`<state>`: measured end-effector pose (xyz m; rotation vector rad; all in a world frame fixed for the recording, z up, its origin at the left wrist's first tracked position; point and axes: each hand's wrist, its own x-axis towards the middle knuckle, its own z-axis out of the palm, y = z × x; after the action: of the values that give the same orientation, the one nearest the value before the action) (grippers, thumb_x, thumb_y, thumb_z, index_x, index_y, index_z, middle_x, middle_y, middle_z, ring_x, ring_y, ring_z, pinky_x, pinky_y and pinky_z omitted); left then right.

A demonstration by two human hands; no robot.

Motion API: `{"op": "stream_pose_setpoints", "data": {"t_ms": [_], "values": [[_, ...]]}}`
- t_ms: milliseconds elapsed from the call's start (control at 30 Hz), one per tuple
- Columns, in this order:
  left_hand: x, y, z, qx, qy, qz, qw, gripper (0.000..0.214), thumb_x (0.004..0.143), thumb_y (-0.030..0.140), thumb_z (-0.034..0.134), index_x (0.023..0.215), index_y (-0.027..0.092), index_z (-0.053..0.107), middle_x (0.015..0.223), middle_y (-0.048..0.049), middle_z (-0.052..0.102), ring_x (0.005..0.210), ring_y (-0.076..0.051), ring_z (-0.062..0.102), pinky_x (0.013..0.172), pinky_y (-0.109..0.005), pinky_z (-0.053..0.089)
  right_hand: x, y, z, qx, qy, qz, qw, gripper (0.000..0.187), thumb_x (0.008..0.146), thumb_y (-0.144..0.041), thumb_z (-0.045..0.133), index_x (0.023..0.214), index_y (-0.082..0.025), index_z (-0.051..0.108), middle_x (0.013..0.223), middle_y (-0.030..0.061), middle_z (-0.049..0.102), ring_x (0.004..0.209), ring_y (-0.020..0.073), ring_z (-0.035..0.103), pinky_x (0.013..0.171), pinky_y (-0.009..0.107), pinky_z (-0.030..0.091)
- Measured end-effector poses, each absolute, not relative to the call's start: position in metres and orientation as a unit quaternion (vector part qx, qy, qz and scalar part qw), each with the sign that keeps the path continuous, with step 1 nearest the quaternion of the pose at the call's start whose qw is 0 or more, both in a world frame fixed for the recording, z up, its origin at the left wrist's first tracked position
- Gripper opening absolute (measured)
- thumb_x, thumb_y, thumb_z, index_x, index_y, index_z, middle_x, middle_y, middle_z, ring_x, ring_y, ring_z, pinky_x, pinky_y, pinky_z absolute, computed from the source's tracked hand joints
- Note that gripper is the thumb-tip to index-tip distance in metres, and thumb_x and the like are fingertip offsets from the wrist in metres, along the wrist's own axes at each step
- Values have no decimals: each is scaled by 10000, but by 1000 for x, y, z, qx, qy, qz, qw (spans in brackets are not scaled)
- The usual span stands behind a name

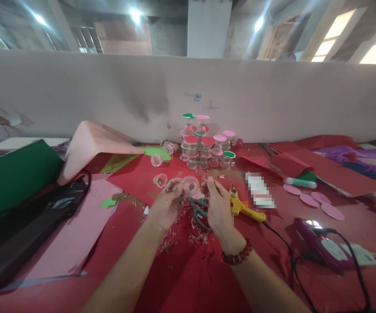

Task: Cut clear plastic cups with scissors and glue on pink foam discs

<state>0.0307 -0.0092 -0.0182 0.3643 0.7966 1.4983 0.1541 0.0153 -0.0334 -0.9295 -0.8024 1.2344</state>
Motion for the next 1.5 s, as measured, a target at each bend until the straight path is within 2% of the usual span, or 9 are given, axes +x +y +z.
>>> {"op": "stream_pose_setpoints", "data": {"t_ms": [100,233,367,433,533,633,1033,1200,1500], "values": [[30,-9,-17,143,332,665,654,239,654,47,700,829,198,640,650,36,604,561,-72,572,527,-174,458,158,21,-39,-402,-364,515,663,205,736,-396,639,756,-193,627,638,-26,554,607,116,496,602,252,401],[29,-8,-19,168,369,658,634,193,673,75,697,839,171,669,658,24,619,527,-51,550,446,-133,400,158,21,-35,-365,-388,567,628,331,654,-339,714,958,-223,650,973,29,651,862,157,577,748,285,440],[27,-8,-19,217,409,628,625,225,653,116,724,869,169,693,747,-7,673,584,-75,590,516,-162,457,156,15,-27,-361,-374,691,502,287,674,-462,697,759,-188,690,765,21,683,669,141,567,622,258,434],[27,-7,-20,225,420,625,619,253,636,130,739,880,185,699,718,1,668,549,-69,567,478,-157,419,155,14,-27,-352,-349,722,482,259,638,-437,737,695,-191,679,678,-10,667,604,115,540,577,226,414],[28,-7,-20,235,432,626,605,225,630,191,759,848,191,707,738,-1,671,556,-70,551,466,-167,380,154,14,-30,-323,-323,738,496,236,594,-363,789,656,-174,661,655,-24,655,599,91,541,578,195,412],[31,-9,-19,251,406,621,622,236,665,264,740,887,187,719,840,-30,689,662,-93,577,565,-199,423,153,13,-32,-285,-299,764,495,236,592,-321,805,663,-162,647,660,-14,660,616,96,571,612,202,435],[36,-14,-14,299,364,601,646,434,632,130,719,1059,207,700,913,-34,714,739,-100,581,692,-233,407,152,9,-25,-239,-245,782,521,222,593,-277,804,602,-180,604,570,-45,599,545,89,529,574,211,453],[39,-14,-17,288,372,612,635,378,685,222,722,1061,196,699,882,-40,717,684,-93,570,679,-241,418,149,8,-25,-245,-264,774,521,214,625,-308,781,600,-184,609,551,-48,566,551,96,523,569,215,443],[41,-12,-23,325,398,601,613,417,657,219,758,1069,215,694,1059,-68,708,954,-152,616,931,-300,405,149,11,-34,-266,-243,760,541,216,620,-276,768,560,-180,585,513,-54,527,509,77,454,548,197,410]]}}
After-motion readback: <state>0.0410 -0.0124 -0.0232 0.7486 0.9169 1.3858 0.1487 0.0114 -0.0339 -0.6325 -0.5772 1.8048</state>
